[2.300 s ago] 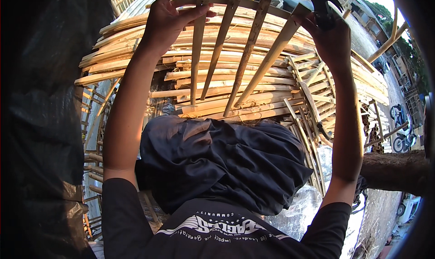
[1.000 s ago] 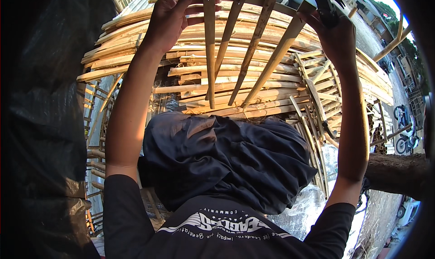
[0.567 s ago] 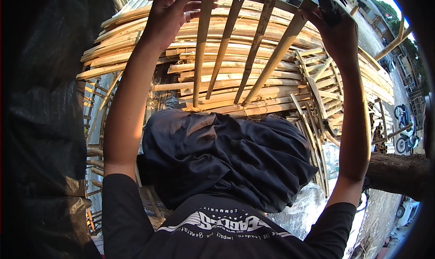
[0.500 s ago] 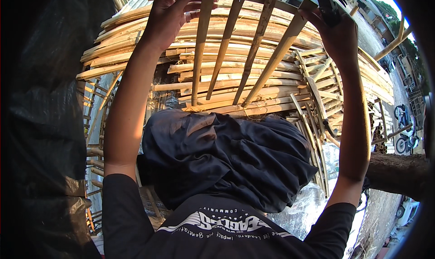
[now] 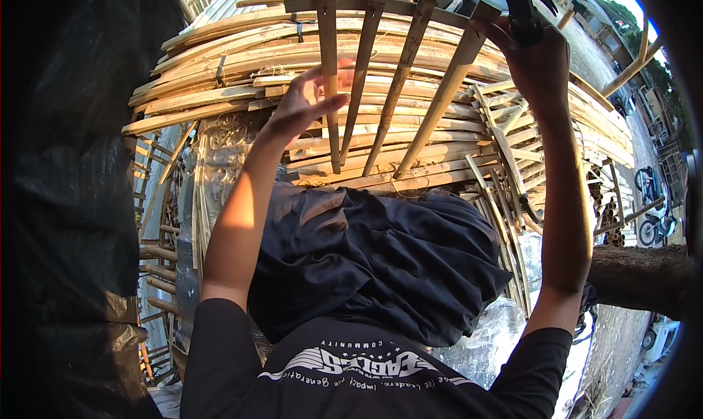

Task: The person constructs a bamboo lattice by arranging strips, using a hammer to secure them with small fasteners, and lifting the assembly to check the joints.

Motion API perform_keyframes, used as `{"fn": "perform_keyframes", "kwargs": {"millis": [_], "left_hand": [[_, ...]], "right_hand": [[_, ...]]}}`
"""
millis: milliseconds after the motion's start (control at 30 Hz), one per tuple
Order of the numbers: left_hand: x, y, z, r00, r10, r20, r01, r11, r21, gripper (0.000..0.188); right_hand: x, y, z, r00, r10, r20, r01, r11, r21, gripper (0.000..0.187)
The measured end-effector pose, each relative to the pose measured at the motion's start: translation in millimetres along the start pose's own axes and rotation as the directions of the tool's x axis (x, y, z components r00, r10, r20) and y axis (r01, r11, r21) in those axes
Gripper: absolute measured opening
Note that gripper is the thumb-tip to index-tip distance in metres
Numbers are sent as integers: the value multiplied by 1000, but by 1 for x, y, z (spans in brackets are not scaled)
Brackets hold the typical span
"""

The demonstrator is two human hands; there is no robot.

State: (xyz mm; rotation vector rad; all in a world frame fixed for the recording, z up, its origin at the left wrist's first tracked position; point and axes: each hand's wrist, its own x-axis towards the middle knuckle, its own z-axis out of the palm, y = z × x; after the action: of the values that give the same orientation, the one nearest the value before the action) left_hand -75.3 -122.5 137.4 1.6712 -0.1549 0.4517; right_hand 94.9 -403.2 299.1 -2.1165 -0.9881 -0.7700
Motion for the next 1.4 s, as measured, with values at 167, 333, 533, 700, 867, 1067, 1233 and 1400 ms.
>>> {"fn": "perform_keyframes", "kwargs": {"millis": [167, 333, 533, 700, 867, 1067, 1233, 1400], "left_hand": [[-45, -85, 33, 987, -163, -9, 158, 970, -186, 61], [-98, -185, 59, 955, -273, -114, 210, 897, -388, 37], [-118, -217, 63, 927, -270, -261, 256, 963, -85, 29], [-125, -206, 65, 916, -49, -398, 109, 985, 130, 44], [-129, -193, 75, 885, 6, -465, 119, 964, 239, 42], [-127, -180, 85, 895, 99, -435, 90, 915, 394, 41], [-127, -179, 85, 830, -36, -556, 209, 945, 251, 42], [-125, -172, 93, 819, -87, -567, 221, 960, 171, 41]], "right_hand": [[2, -2, -1, 993, -114, -16, 115, 993, 33, 41], [3, 8, 7, 997, 48, 59, -51, 997, 58, 45], [6, 0, -4, 999, -28, -24, 29, 1000, 6, 48], [5, 8, -9, 1000, 23, 19, -22, 999, -38, 51], [8, -4, -21, 1000, 13, -13, -13, 1000, 17, 53], [14, 2, -18, 1000, 3, -16, -4, 999, -43, 47], [6, -20, -13, 1000, 23, 18, -25, 997, 76, 49], [3, -16, -10, 999, 40, 1, -40, 997, 61, 42]]}}
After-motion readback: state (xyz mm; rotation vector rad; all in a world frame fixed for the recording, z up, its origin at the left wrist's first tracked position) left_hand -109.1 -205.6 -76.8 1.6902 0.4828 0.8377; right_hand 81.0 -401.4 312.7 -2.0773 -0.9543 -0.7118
